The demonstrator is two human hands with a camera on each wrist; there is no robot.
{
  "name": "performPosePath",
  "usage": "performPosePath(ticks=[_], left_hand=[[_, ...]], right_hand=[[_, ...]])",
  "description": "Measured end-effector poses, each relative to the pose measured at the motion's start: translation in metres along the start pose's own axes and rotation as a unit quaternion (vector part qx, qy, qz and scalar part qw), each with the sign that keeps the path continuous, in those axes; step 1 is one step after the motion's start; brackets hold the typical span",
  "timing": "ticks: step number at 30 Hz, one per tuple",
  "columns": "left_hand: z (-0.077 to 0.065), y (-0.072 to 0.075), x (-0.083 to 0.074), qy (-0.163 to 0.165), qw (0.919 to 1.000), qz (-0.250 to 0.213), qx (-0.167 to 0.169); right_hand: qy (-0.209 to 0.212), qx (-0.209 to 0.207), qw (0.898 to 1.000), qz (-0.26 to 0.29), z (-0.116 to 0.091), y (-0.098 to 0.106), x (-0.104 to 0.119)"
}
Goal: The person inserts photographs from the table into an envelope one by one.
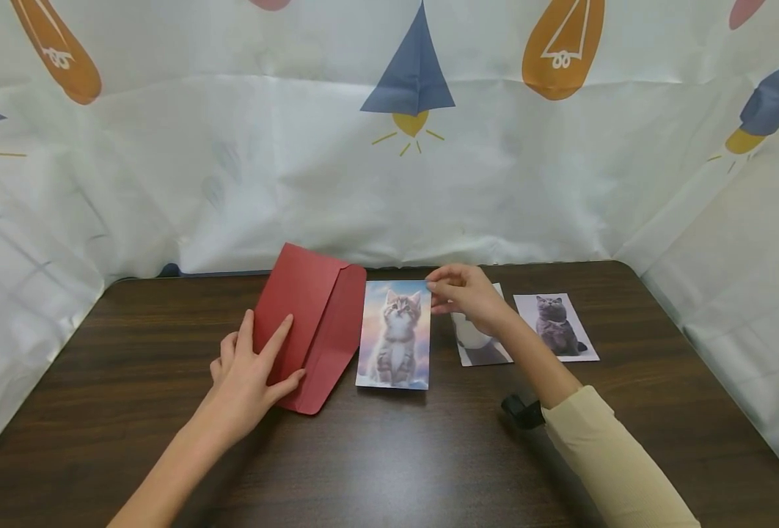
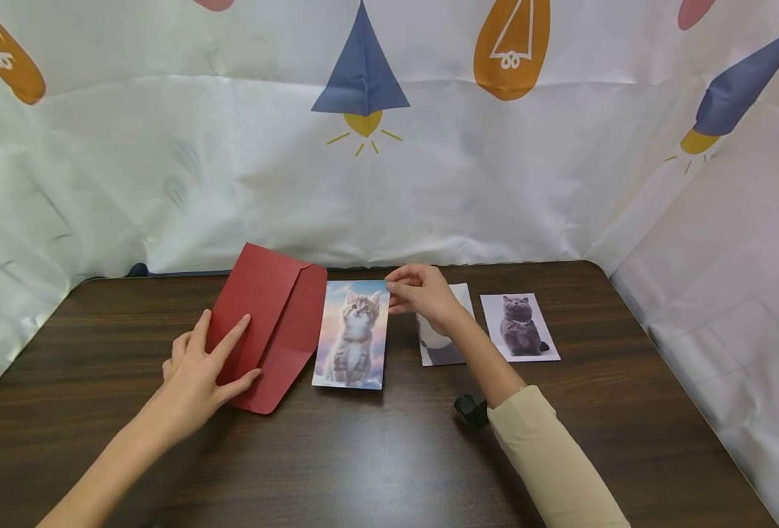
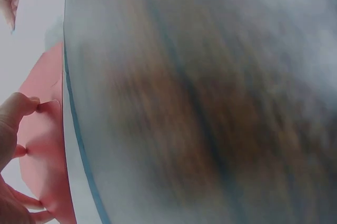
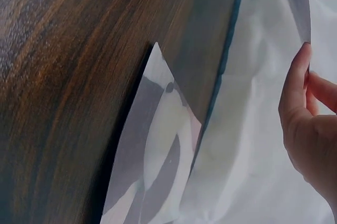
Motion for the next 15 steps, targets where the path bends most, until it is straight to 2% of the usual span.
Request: performPosePath(ticks=[9,15], left_hand=[[0.004,-0.002,-0.006,0.004,0.9999,0.005,-0.014],[0.006,-0.005,-0.013,-0.007,0.9994,-0.003,-0.035]], right_hand=[[-0.001,-0.007,1.000,0.001,-0.006,0.003,0.006],[0.002,-0.001,1.000,0.007,-0.005,0.001,0.008]])
Point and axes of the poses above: each hand's wrist, its own z-axis towards the middle knuckle, its own y-axis out of the back of the hand, x = y × z, the point moved 2 cm from there along z, towards the middle knuckle
